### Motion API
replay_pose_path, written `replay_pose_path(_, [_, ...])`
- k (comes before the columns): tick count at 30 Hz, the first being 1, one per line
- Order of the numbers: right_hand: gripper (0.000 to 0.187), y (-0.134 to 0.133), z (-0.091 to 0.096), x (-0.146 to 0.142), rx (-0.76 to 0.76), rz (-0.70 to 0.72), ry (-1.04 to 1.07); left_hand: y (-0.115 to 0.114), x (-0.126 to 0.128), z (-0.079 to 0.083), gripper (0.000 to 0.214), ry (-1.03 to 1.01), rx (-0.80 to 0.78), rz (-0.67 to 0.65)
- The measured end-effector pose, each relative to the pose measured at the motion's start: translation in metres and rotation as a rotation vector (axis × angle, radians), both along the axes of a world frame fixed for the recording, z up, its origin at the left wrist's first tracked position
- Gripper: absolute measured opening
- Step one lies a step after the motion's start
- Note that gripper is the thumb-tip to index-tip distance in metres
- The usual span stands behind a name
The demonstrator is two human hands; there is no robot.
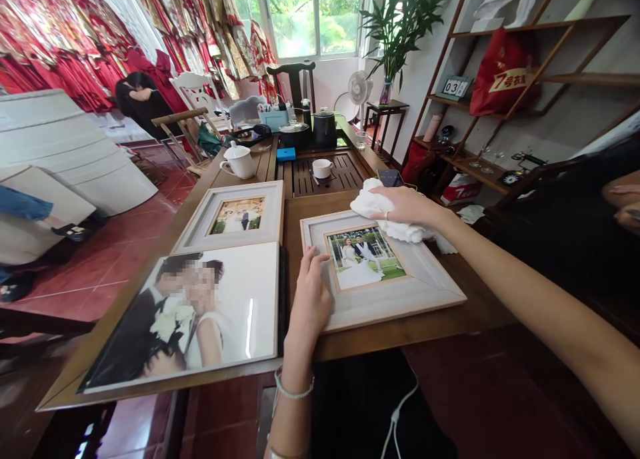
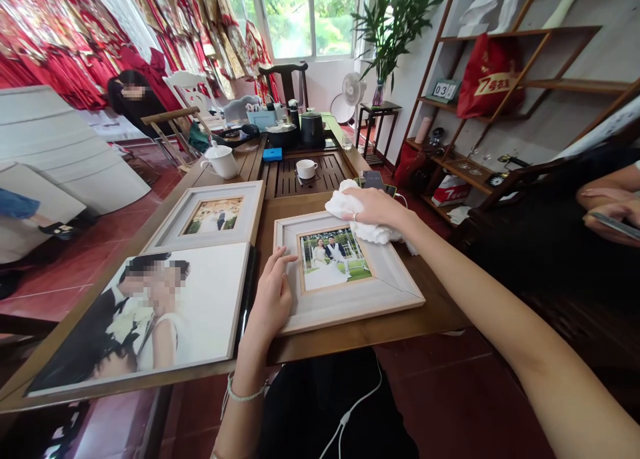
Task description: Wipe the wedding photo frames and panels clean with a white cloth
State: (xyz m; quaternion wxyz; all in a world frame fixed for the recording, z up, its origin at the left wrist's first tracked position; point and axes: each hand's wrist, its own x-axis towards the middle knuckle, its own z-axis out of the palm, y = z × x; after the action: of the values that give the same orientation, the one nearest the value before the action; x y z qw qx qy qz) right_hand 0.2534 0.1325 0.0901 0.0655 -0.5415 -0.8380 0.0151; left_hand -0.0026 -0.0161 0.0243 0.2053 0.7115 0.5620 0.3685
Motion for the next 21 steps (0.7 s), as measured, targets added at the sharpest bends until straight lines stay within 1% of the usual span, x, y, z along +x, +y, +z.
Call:
replay_pose_path(3, [0.070,-0.005,-0.003,0.004,0.026,0.061,-0.033,0.001,0.001,-0.002,0.048,-0.029,0.018,0.024])
replay_pose_path(6, [0.067,-0.017,-0.004,0.007,0.047,0.126,-0.057,0.002,0.001,-0.003,0.046,-0.055,0.035,0.041])
replay_pose_path(9, [0.063,-0.037,-0.003,0.010,0.037,0.184,-0.067,0.002,0.002,-0.003,0.046,-0.058,0.046,0.044])
replay_pose_path(13, [0.060,-0.080,0.002,0.012,-0.032,0.233,-0.090,0.003,0.002,-0.005,0.046,-0.045,0.071,0.036])
replay_pose_path(18, [0.058,-0.142,0.011,0.018,-0.133,0.235,-0.010,0.003,0.002,-0.006,0.047,-0.049,0.076,0.021])
replay_pose_path(21, [0.057,-0.168,0.016,0.020,-0.172,0.233,0.044,0.003,0.002,-0.004,0.046,-0.039,0.063,0.020])
